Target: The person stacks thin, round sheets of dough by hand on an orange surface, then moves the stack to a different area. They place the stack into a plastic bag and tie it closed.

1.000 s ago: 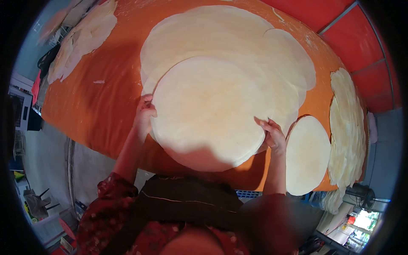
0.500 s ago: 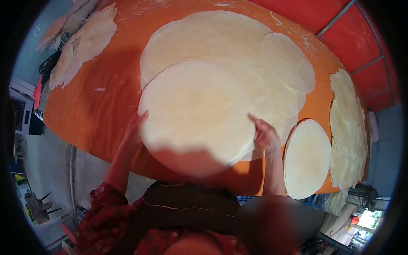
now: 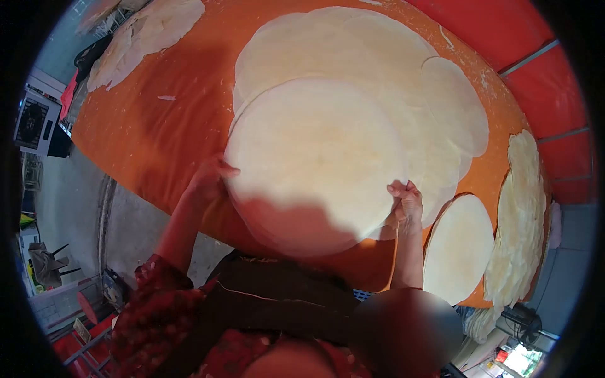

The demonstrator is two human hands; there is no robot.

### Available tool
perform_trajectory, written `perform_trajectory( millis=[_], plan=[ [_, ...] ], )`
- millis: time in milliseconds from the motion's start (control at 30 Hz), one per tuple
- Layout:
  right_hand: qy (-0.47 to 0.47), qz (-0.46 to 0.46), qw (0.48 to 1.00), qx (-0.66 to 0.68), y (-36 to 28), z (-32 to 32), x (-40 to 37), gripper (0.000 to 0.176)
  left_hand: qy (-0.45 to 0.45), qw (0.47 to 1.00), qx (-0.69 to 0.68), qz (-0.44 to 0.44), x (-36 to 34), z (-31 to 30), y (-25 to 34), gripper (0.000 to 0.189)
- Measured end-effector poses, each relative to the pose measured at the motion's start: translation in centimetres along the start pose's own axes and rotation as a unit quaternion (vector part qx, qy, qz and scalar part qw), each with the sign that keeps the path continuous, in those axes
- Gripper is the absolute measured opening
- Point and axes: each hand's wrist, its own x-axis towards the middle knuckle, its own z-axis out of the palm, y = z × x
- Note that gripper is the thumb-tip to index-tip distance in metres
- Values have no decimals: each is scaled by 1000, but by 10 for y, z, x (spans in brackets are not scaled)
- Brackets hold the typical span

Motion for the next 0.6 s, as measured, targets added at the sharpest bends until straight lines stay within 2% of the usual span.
perform_trajectory(
  millis=[67,133,167,200,233,267,333,400,467,533,567,600],
  plan=[
    [-38,52,998,-28,-5,14,-16,30,76,996,-45,34,-3,-3,6,35],
    [-100,137,983,-69,-5,22,-42,30,68,977,142,143,-4,-51,-8,33],
    [-105,153,978,-96,-18,32,-49,24,69,980,122,139,-11,-55,-10,33],
    [-92,116,982,-116,-28,39,-43,23,70,983,102,136,-21,-50,-6,32],
    [-76,80,985,-132,-40,42,-28,23,70,994,-33,73,-34,-39,-6,33],
    [-58,41,987,-147,-50,43,-10,23,66,984,-166,11,-43,-27,-3,33],
    [-43,-28,960,-275,-66,24,37,29,42,988,-146,33,-48,-26,-9,33],
    [3,-125,918,-376,-77,83,36,53,21,985,-164,49,-52,-31,-21,33],
    [-73,-169,927,-326,-51,101,56,56,-1,975,-212,62,-50,-43,-31,35],
    [-46,-199,853,-480,-22,114,60,60,-2,984,-152,90,-55,-39,-28,36],
    [25,-265,774,-574,5,97,78,63,-2,987,-123,104,-57,-36,-27,37],
    [10,-310,777,-548,11,111,50,74,3,984,-145,100,-56,-34,-28,37]
  ],
)
